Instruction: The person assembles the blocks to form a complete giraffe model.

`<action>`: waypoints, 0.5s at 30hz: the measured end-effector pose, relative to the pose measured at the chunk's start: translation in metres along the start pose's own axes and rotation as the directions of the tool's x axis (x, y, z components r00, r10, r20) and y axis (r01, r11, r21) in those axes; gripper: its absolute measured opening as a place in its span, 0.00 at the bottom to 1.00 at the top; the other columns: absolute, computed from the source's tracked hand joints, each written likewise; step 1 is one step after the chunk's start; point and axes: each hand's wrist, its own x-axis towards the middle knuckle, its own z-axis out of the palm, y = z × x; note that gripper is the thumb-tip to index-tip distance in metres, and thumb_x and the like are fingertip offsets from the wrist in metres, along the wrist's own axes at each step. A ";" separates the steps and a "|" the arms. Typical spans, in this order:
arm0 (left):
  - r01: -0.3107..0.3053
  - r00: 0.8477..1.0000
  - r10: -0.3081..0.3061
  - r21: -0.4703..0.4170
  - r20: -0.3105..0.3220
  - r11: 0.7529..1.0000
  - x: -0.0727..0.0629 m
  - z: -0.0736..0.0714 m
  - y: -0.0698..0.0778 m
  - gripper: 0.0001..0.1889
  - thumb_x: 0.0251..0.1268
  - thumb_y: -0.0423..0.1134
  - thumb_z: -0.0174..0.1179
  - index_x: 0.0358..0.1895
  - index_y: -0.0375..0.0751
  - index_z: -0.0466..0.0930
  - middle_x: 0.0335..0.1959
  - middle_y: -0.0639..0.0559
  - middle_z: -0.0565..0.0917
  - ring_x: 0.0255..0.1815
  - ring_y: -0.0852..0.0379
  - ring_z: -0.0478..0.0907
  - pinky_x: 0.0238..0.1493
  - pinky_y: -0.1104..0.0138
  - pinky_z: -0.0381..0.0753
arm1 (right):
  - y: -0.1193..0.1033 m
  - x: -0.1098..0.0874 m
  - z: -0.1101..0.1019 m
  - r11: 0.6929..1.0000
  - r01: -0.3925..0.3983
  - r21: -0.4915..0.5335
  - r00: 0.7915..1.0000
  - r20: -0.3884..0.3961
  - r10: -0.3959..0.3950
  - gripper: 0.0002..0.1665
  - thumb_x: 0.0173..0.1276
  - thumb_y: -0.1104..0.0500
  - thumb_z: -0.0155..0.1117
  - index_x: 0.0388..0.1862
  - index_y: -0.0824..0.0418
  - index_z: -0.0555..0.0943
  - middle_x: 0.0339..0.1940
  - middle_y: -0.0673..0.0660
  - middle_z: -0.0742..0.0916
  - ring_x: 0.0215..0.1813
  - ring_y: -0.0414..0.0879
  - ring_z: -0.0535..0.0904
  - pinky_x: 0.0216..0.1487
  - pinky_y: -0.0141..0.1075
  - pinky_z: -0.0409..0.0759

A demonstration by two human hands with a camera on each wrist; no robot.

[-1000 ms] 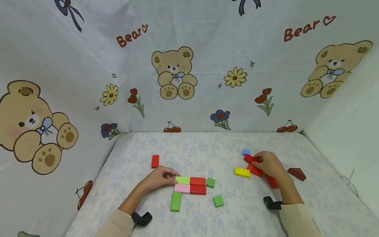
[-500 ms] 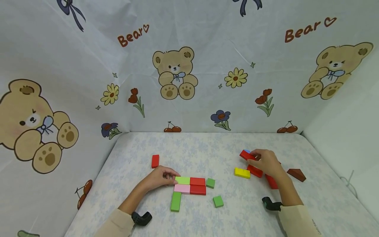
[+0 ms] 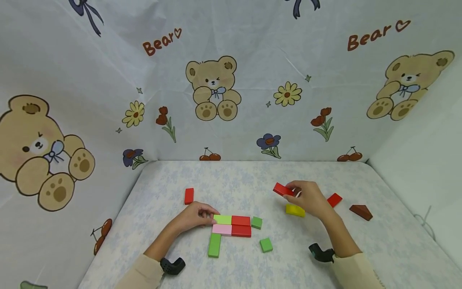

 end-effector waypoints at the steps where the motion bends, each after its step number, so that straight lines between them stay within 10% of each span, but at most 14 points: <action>1: -0.001 1.000 0.001 -0.001 -0.001 1.000 0.000 0.000 0.000 0.13 0.57 0.41 0.76 0.47 0.50 0.91 0.32 0.53 0.84 0.26 0.61 0.72 0.27 0.71 0.71 | -0.004 -0.001 0.001 1.000 0.008 0.009 1.000 -0.002 -0.008 0.17 0.61 0.60 0.77 0.48 0.65 0.87 0.38 0.55 0.88 0.36 0.46 0.81 0.37 0.33 0.82; 15: 0.000 1.000 0.000 -0.001 0.007 1.000 -0.001 -0.001 0.003 0.14 0.58 0.42 0.76 0.48 0.50 0.90 0.31 0.52 0.84 0.23 0.60 0.73 0.27 0.70 0.74 | -0.035 -0.022 0.022 0.982 0.134 0.134 0.982 0.116 -0.150 0.14 0.60 0.58 0.79 0.44 0.59 0.87 0.38 0.48 0.87 0.36 0.43 0.81 0.35 0.33 0.82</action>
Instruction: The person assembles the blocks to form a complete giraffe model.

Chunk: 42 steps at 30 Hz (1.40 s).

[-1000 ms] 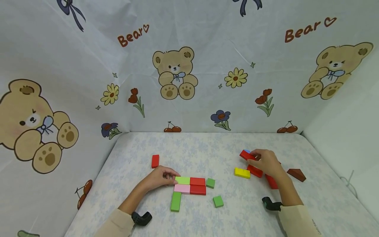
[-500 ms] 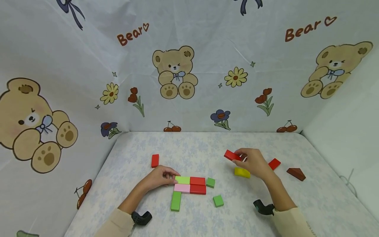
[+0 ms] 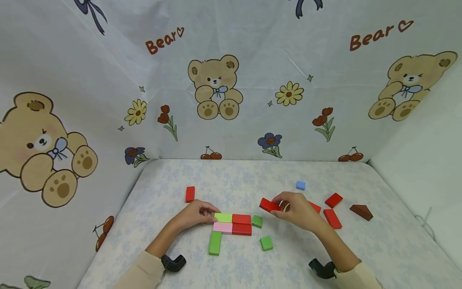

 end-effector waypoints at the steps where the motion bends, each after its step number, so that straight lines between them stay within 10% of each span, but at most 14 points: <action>1: 0.000 1.000 0.000 0.005 -0.002 1.000 0.000 0.000 0.000 0.14 0.58 0.42 0.76 0.48 0.50 0.90 0.31 0.53 0.84 0.24 0.60 0.72 0.27 0.70 0.73 | -0.003 -0.001 0.002 1.000 0.004 -0.007 1.000 0.022 -0.004 0.14 0.60 0.58 0.79 0.44 0.59 0.87 0.38 0.47 0.87 0.37 0.43 0.81 0.36 0.33 0.81; 15: -0.002 1.000 0.002 -0.001 0.004 1.000 0.001 -0.002 -0.001 0.14 0.58 0.41 0.76 0.48 0.50 0.90 0.31 0.52 0.84 0.24 0.60 0.73 0.27 0.70 0.74 | -0.045 -0.018 0.035 0.998 0.008 -0.056 0.975 0.223 0.004 0.15 0.60 0.53 0.79 0.45 0.53 0.87 0.37 0.39 0.85 0.36 0.38 0.78 0.36 0.30 0.79; 42: 0.001 1.000 -0.001 -0.018 0.006 1.000 0.002 -0.001 -0.002 0.13 0.59 0.41 0.75 0.48 0.49 0.90 0.31 0.51 0.84 0.23 0.57 0.74 0.26 0.68 0.76 | -0.078 -0.027 0.082 0.962 -0.029 -0.272 0.945 0.307 0.115 0.18 0.55 0.49 0.82 0.38 0.58 0.87 0.20 0.42 0.76 0.22 0.36 0.67 0.25 0.29 0.68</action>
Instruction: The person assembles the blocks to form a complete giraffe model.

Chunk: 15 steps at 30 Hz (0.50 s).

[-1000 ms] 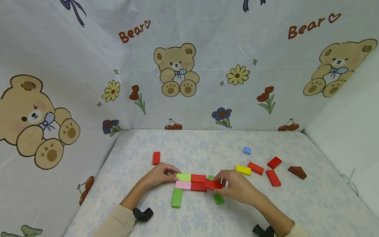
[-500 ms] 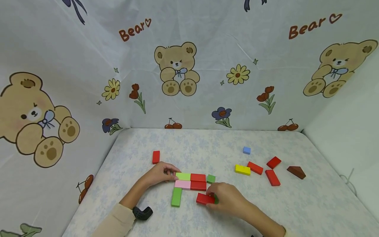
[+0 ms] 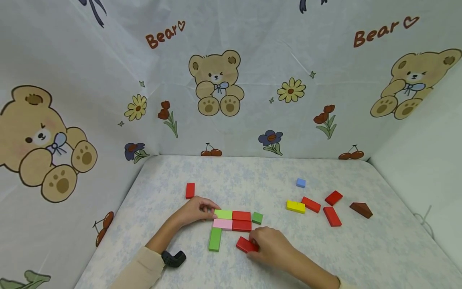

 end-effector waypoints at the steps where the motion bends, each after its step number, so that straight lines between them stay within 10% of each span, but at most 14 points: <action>1: 0.001 1.000 -0.001 0.002 -0.001 1.000 0.000 0.000 0.000 0.13 0.59 0.42 0.75 0.48 0.49 0.90 0.31 0.51 0.84 0.23 0.57 0.74 0.26 0.69 0.76 | -0.001 0.000 0.000 1.000 -0.004 0.006 1.000 0.000 0.004 0.18 0.55 0.49 0.83 0.36 0.57 0.87 0.19 0.42 0.75 0.22 0.36 0.67 0.25 0.29 0.68; 15: 0.000 1.000 0.000 0.001 0.000 1.000 0.001 -0.001 -0.002 0.14 0.58 0.42 0.76 0.48 0.50 0.90 0.31 0.51 0.84 0.22 0.58 0.74 0.26 0.69 0.75 | -0.008 -0.001 0.004 0.992 -0.125 0.027 0.992 -0.014 0.126 0.23 0.54 0.44 0.82 0.16 0.51 0.77 0.11 0.45 0.72 0.19 0.37 0.65 0.23 0.29 0.62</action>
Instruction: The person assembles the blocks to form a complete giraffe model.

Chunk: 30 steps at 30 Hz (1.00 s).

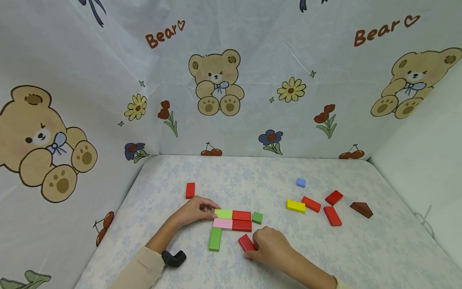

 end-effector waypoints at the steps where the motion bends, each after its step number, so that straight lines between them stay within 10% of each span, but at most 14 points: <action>1: 0.000 1.000 0.000 0.001 -0.001 1.000 0.000 0.000 0.000 0.14 0.58 0.42 0.76 0.48 0.50 0.90 0.31 0.51 0.84 0.22 0.58 0.74 0.26 0.69 0.75 | -0.001 0.000 0.000 1.000 -0.011 0.003 1.000 0.000 0.011 0.24 0.54 0.44 0.82 0.16 0.51 0.76 0.11 0.45 0.73 0.19 0.38 0.65 0.23 0.29 0.62; 16: 0.009 1.000 -0.009 -0.002 0.003 1.000 -0.002 0.000 0.004 0.13 0.59 0.43 0.76 0.48 0.50 0.90 0.30 0.52 0.83 0.22 0.58 0.74 0.26 0.69 0.76 | 0.009 -0.001 -0.017 0.995 0.020 0.094 0.989 0.145 -0.033 0.21 0.51 0.49 0.85 0.17 0.49 0.77 0.16 0.45 0.74 0.25 0.39 0.68 0.24 0.31 0.65; 30: -0.002 1.000 0.002 -0.019 0.008 1.000 -0.002 -0.001 0.007 0.13 0.58 0.41 0.76 0.47 0.51 0.91 0.28 0.52 0.83 0.22 0.60 0.73 0.26 0.70 0.74 | -0.004 0.005 0.002 0.998 -0.052 0.020 0.998 0.030 0.052 0.30 0.58 0.39 0.77 0.11 0.52 0.72 0.09 0.46 0.67 0.17 0.39 0.63 0.22 0.30 0.57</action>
